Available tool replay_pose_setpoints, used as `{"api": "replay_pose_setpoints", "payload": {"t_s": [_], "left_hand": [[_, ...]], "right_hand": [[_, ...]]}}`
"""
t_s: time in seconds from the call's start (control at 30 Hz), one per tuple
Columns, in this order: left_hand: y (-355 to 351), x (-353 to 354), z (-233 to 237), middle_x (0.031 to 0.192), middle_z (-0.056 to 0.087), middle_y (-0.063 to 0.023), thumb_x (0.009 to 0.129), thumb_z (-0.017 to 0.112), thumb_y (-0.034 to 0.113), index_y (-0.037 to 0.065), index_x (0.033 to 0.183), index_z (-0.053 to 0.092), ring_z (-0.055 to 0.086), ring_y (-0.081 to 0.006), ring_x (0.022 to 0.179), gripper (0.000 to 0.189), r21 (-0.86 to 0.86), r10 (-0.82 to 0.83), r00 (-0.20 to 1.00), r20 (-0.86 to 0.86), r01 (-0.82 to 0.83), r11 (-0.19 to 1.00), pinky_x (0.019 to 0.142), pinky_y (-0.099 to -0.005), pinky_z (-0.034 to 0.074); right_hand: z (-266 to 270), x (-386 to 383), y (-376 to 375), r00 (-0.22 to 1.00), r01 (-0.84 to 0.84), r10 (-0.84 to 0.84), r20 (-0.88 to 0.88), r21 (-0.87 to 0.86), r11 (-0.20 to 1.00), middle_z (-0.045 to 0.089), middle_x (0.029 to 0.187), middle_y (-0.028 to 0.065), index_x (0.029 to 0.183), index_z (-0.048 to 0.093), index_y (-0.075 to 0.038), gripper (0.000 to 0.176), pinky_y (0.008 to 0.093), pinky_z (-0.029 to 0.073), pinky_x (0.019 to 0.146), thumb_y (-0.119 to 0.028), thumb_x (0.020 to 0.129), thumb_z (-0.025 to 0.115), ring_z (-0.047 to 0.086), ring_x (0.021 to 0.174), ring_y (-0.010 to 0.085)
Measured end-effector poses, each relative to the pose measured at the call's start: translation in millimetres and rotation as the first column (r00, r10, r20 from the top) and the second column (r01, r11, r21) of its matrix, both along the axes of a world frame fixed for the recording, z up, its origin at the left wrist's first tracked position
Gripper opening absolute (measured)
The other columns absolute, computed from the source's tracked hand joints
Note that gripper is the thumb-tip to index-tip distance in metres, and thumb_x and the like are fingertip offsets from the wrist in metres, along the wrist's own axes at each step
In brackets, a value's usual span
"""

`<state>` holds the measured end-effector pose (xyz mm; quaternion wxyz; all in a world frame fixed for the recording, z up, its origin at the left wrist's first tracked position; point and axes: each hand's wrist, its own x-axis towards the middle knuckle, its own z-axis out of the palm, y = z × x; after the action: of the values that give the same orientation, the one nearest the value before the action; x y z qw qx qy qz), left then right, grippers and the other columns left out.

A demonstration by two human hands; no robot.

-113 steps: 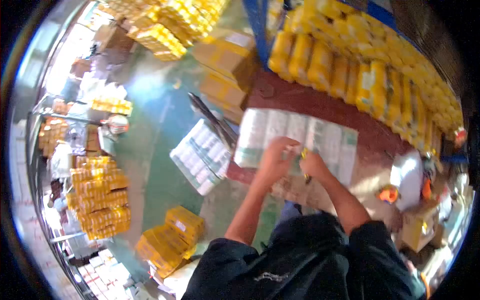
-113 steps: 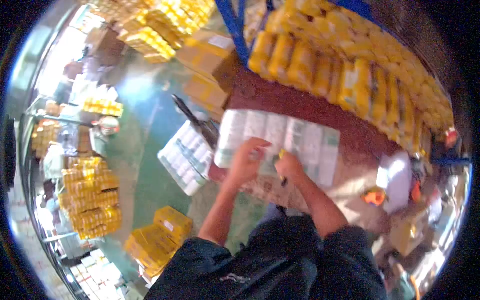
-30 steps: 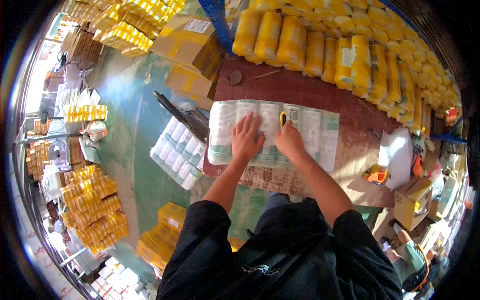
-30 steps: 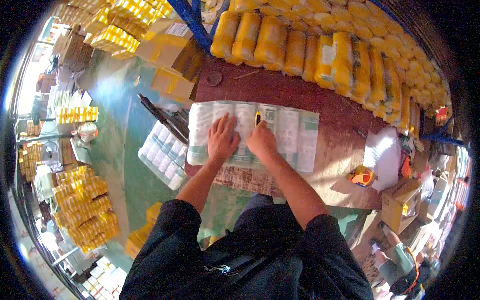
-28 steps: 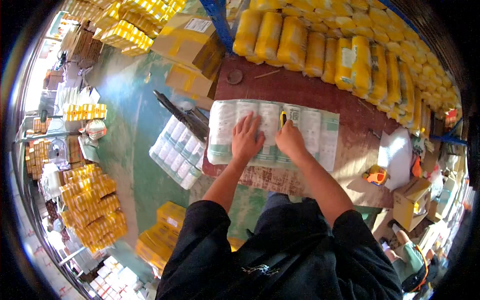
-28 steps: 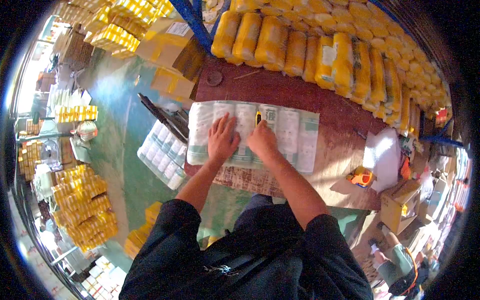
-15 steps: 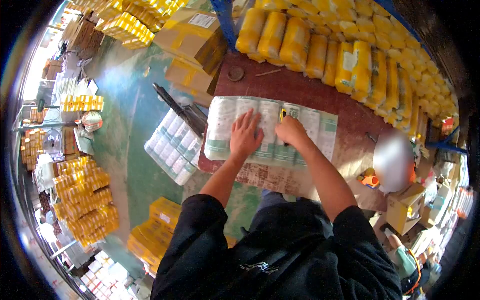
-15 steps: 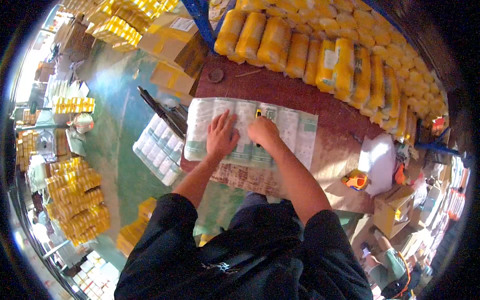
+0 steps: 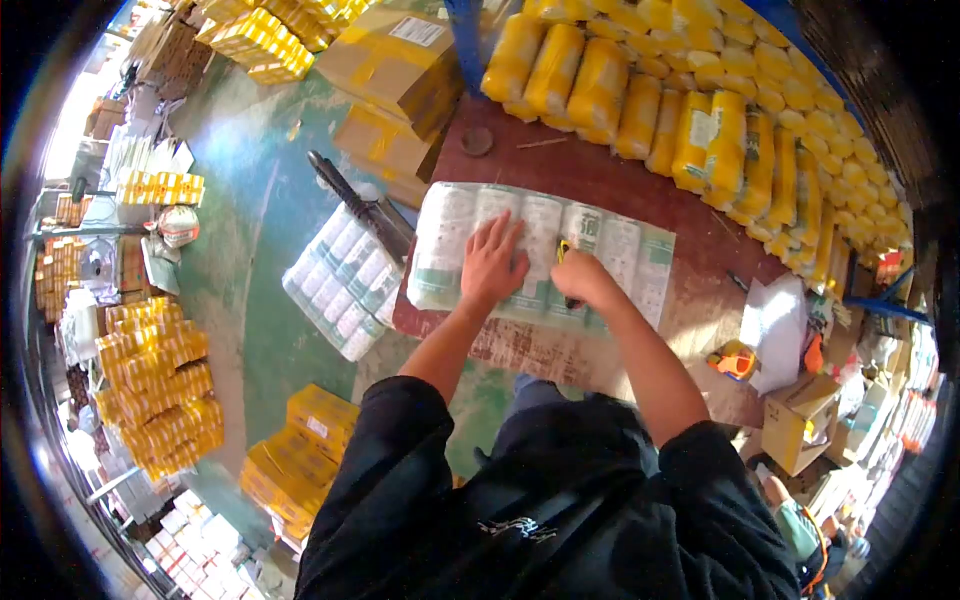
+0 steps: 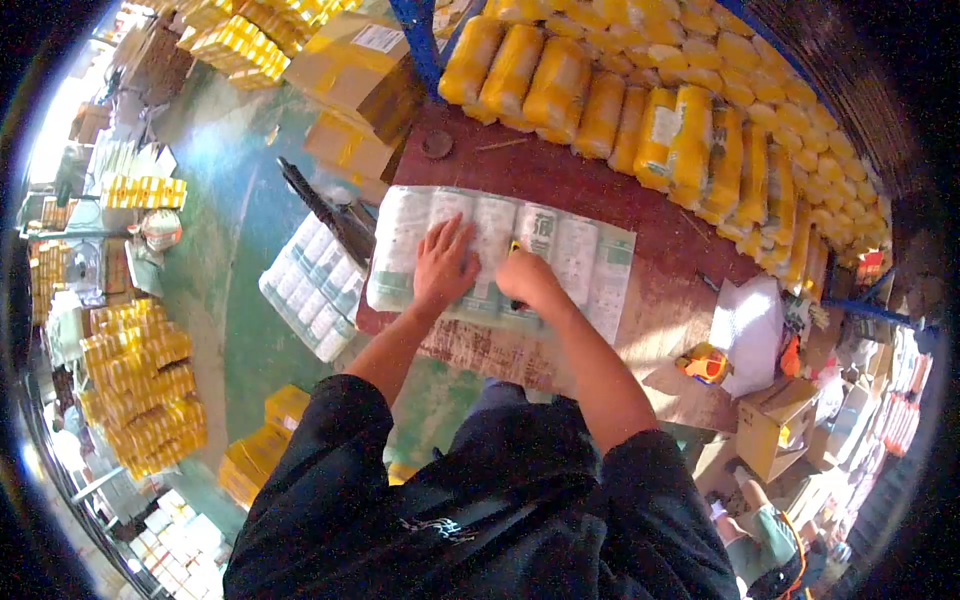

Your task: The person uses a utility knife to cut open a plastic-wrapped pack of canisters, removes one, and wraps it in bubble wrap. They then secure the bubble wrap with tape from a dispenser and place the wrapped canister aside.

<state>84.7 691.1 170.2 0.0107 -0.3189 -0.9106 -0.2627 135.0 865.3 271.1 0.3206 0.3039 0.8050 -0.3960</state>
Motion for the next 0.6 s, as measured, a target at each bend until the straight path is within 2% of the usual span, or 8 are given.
{"api": "replay_pose_setpoints", "payload": {"t_s": [0.07,0.1,0.2,0.23,0.43,0.5,0.57,0.6], "left_hand": [[-1.2,0.1,0.3,0.155,0.046,-0.0116,0.088,0.063,0.028,0.014,0.143,0.056,0.043,-0.0341,0.141,0.057,0.010,-0.006,1.000,0.004,0.006,1.000,0.115,-0.0504,0.034],[-1.7,0.2,0.3,0.155,0.046,-0.0116,0.088,0.064,0.028,0.014,0.143,0.056,0.043,-0.0342,0.141,0.057,0.010,-0.006,1.000,0.000,0.006,1.000,0.115,-0.0505,0.034],[-2.0,-0.6,0.7,0.155,0.047,-0.0116,0.088,0.064,0.028,0.014,0.143,0.056,0.043,-0.0346,0.141,0.057,0.007,-0.004,1.000,-0.006,0.004,1.000,0.116,-0.0508,0.034],[-1.8,-0.6,1.0,0.155,0.047,-0.0117,0.088,0.064,0.028,0.014,0.143,0.056,0.043,-0.0347,0.141,0.058,0.004,-0.002,1.000,-0.004,0.002,1.000,0.116,-0.0509,0.034],[-2.2,-0.9,-0.9,0.155,0.047,-0.0120,0.088,0.065,0.030,0.014,0.144,0.055,0.043,-0.0353,0.141,0.058,-0.014,-0.006,1.000,0.009,0.006,1.000,0.116,-0.0510,0.033],[-2.0,-0.3,-2.0,0.155,0.047,-0.0121,0.088,0.065,0.030,0.014,0.144,0.055,0.043,-0.0355,0.141,0.059,-0.011,-0.005,1.000,0.006,0.005,1.000,0.116,-0.0507,0.034],[-2.0,0.6,-3.6,0.155,0.046,-0.0121,0.087,0.066,0.030,0.015,0.144,0.056,0.042,-0.0357,0.141,0.059,0.003,0.001,1.000,-0.001,-0.001,1.000,0.116,-0.0505,0.034],[-1.7,2.2,-4.8,0.155,0.046,-0.0117,0.088,0.065,0.029,0.015,0.144,0.055,0.042,-0.0349,0.141,0.059,0.006,0.000,1.000,-0.011,0.000,1.000,0.116,-0.0505,0.034]], "right_hand": [[11.5,7.0,-6.6,0.997,-0.046,0.047,0.059,-0.014,0.999,0.070,0.091,0.0340,0.103,0.067,0.016,0.041,0.0495,0.060,0.067,-0.017,0.084,0.052,0.074,0.080,0.0426],[-5.1,14.2,-8.8,0.993,-0.116,0.115,0.024,0.046,0.992,0.069,0.089,0.0354,0.100,0.069,0.014,0.041,0.0483,0.060,0.073,-0.019,0.084,0.051,0.073,0.081,0.0440],[-20.7,36.4,-16.0,0.984,-0.166,0.160,0.076,0.086,0.982,0.070,0.102,0.0329,0.101,0.073,0.008,0.039,0.0494,0.055,0.091,-0.021,0.082,0.053,0.070,0.099,0.0460],[-22.1,42.0,-17.1,0.976,-0.215,0.211,0.061,0.079,0.973,0.070,0.102,0.0332,0.101,0.073,0.008,0.040,0.0502,0.055,0.091,-0.021,0.082,0.054,0.069,0.100,0.0473],[-6.5,79.8,-37.0,0.961,-0.247,0.246,0.128,-0.004,0.969,0.070,0.105,0.0326,0.099,0.073,0.008,0.040,0.0513,0.054,0.093,-0.023,0.082,0.055,0.068,0.102,0.0489],[-11.4,94.5,-39.7,0.890,-0.428,0.439,0.124,-0.102,0.898,0.069,0.107,0.0325,0.101,0.073,0.007,0.040,0.0519,0.053,0.094,-0.024,0.083,0.056,0.067,0.104,0.0491],[-12.4,107.2,-44.3,0.897,-0.407,0.422,0.132,-0.123,0.905,0.069,0.109,0.0325,0.102,0.072,0.007,0.040,0.0525,0.052,0.095,-0.024,0.084,0.056,0.067,0.106,0.0493],[-11.3,114.0,-49.7,0.940,-0.296,0.307,0.146,-0.094,0.950,0.069,0.110,0.0325,0.104,0.072,0.007,0.040,0.0528,0.052,0.096,-0.024,0.085,0.055,0.066,0.107,0.0493]]}}
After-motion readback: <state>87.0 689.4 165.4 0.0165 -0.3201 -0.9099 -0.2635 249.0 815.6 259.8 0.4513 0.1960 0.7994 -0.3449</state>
